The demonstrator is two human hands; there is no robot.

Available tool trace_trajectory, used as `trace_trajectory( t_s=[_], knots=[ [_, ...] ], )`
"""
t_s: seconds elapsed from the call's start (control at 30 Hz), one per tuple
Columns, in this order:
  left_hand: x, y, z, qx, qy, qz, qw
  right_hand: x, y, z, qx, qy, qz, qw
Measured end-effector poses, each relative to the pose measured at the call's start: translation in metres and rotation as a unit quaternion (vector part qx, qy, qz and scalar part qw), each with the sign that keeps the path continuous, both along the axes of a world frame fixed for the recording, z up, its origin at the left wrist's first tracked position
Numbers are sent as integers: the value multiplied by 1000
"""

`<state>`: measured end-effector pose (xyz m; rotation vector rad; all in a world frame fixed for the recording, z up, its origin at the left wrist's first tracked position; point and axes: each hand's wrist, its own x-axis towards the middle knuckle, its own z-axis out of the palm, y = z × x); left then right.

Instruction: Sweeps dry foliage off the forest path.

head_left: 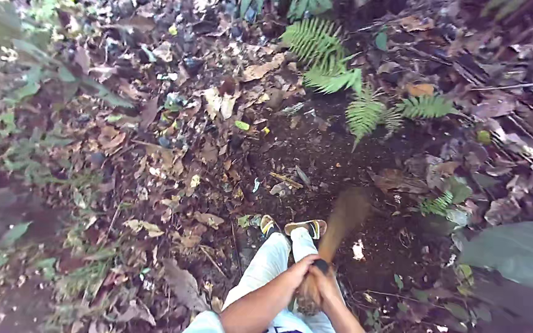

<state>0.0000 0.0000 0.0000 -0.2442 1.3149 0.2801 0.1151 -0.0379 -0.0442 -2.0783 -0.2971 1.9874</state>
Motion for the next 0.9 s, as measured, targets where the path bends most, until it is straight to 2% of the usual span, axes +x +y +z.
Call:
trace_trajectory(
  t_s=[0.03,0.1,0.2,0.27,0.3,0.37,0.47,0.53,0.6,0.67,0.73,0.8,0.83,0.87,0.9],
  knots=[
    [-17,-29,-6,12,29,75,997,-19,-7,-10,-29,58,92,994],
    [-41,-53,4,-22,114,231,966,-58,-11,-30,-82,175,259,946],
    [-65,-30,42,-98,202,387,894,-90,11,-33,-90,291,415,858],
    [-69,-22,56,-123,188,421,879,-81,25,-25,-64,319,465,823],
    [-70,-22,61,-122,161,412,889,-71,27,-17,-52,312,457,831],
    [-75,-27,70,-106,81,346,929,-49,14,10,-22,242,386,890],
    [-85,-26,68,-65,-71,212,973,-34,-17,41,20,43,249,967],
    [-94,-20,56,-50,-115,147,981,-44,-24,37,27,-55,177,982],
    [-100,-39,29,-55,-83,169,981,-66,-27,23,-8,-69,183,981],
    [-90,-98,-26,-19,-5,281,959,-97,-32,3,-66,2,295,953],
    [-96,-138,-55,-48,95,445,889,-137,-34,-24,-107,131,423,890],
    [-115,-141,-53,-93,181,536,819,-174,-29,-35,-113,228,521,815],
    [-121,-135,-48,-93,198,557,801,-185,-21,-36,-101,259,552,786],
    [-123,-130,-44,-83,194,562,800,-187,-12,-35,-85,280,564,773],
    [-120,-127,-40,-70,173,549,815,-179,-5,-31,-67,287,556,777]
  ],
)
